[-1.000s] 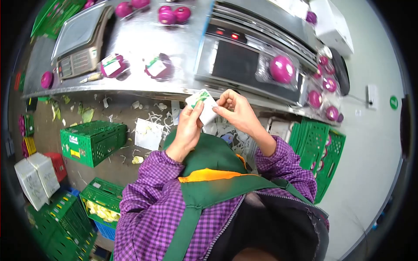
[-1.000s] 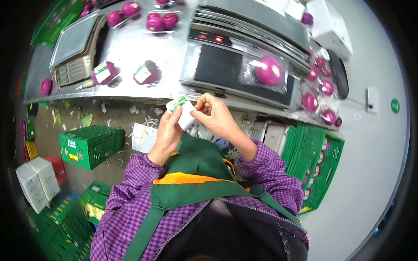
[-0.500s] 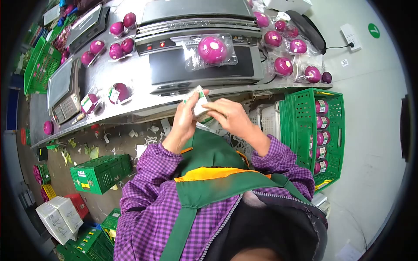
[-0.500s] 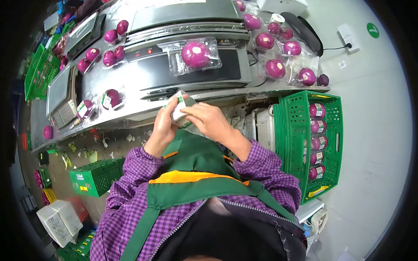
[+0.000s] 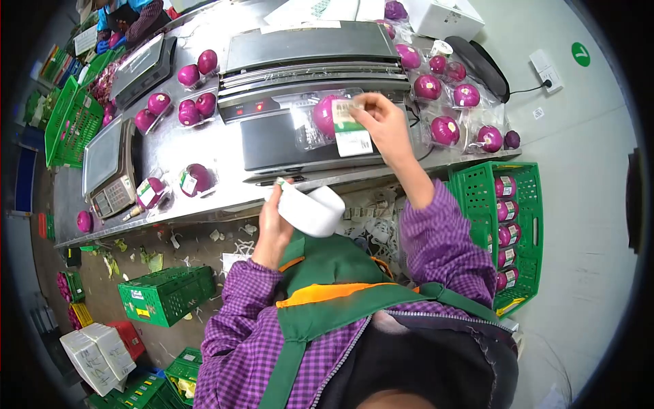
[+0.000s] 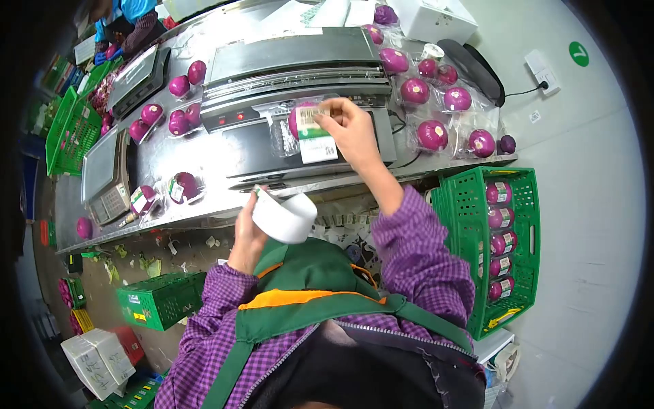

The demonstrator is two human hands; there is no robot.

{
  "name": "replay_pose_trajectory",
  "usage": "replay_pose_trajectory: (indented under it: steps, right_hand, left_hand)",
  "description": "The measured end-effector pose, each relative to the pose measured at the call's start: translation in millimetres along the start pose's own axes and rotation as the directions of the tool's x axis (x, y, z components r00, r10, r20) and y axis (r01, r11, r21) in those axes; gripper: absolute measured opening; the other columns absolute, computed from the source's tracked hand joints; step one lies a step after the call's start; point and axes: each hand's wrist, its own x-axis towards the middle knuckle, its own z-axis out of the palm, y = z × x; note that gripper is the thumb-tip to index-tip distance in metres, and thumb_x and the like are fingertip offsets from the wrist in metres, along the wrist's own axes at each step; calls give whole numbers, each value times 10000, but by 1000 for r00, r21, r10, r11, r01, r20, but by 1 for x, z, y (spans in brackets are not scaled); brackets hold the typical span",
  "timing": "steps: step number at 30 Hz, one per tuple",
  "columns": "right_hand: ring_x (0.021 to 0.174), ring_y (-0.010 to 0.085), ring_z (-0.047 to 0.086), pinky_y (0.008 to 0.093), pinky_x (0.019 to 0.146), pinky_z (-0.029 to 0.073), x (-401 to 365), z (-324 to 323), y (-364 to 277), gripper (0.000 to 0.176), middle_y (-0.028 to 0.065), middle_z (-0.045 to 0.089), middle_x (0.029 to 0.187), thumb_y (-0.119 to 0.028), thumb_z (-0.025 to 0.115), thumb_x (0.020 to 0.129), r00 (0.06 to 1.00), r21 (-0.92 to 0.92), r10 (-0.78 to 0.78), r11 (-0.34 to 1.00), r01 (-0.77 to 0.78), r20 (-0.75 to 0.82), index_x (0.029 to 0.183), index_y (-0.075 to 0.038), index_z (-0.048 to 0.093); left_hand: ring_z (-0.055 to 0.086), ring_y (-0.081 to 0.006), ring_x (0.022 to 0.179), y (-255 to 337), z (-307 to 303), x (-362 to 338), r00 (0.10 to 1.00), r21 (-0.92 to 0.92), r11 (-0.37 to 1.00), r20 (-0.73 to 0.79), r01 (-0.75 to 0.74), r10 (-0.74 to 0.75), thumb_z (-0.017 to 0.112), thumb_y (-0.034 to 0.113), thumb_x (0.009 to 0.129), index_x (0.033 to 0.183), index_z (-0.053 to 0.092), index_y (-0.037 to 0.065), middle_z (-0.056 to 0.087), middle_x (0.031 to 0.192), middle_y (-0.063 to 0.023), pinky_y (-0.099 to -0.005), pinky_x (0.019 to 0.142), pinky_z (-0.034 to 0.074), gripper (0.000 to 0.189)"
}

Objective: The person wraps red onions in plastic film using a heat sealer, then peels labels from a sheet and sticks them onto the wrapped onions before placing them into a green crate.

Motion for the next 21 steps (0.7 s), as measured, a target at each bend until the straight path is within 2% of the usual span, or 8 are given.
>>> replay_pose_trajectory:
  steps: [2,4,6,10,11,16,18,21]
  right_hand:
    - [730,120,610,251,638,476,29,6,10,300,84,631,868,-130,707,784,997,-243,44,970,-27,64,1021,19,598]
    - [819,230,596,332,730,478,47,7,31,410,102,603,925,-192,736,743,982,-747,-79,639,183,173,1078,-10,586]
    - [925,296,541,396,809,445,46,9,33,533,107,569,991,-252,751,708,939,-842,-315,463,276,134,1155,-37,553]
    - [1146,308,482,430,982,342,36,13,36,615,137,518,1236,-334,679,772,739,-731,-418,218,646,529,1260,-22,474]
    - [1241,324,408,443,1045,276,28,17,50,635,164,440,1346,-376,626,812,781,-783,-340,169,599,523,1296,-10,438]
    - [1182,319,475,408,1008,339,-13,-15,19,542,167,505,1272,-310,600,860,842,-796,-418,347,496,342,1268,13,445]
    - [954,216,594,325,855,449,-66,-30,-5,337,120,612,1057,-176,601,869,998,-298,-8,954,27,63,1122,28,511]
    - [749,76,524,255,714,461,-127,-47,0,177,31,595,845,-67,651,827,982,-146,174,976,-162,69,911,11,516]
  left_hand:
    - [594,-144,874,-6,5,-11,976,63,993,185,101,-111,439,295,976,1173,576,45,617,964,-22,-309,794,484,346]
    - [596,-117,801,-13,11,-16,951,137,979,249,152,-182,474,316,961,1134,606,53,623,909,-1,-282,730,491,341]
    - [597,-94,787,-10,19,-26,937,222,961,267,166,-224,493,334,956,1122,618,50,632,887,2,-239,701,485,351]
    - [592,-83,778,-6,33,-28,912,265,941,291,212,-288,481,332,963,1140,605,45,630,880,7,-236,694,486,360]
    - [591,-77,782,-7,38,-28,899,283,936,322,209,-298,471,330,967,1145,597,44,627,884,10,-238,697,493,360]
    - [550,-62,736,-27,78,-33,931,295,955,353,-18,-91,438,309,987,1183,570,28,591,845,22,-226,656,451,367]
    - [547,-56,737,-37,98,-33,952,243,963,303,-117,39,428,302,993,1192,559,22,591,843,23,-225,656,452,367]
    - [568,-64,777,-61,121,-31,951,232,961,300,-151,77,446,305,986,1199,552,13,602,928,10,-234,682,474,377]
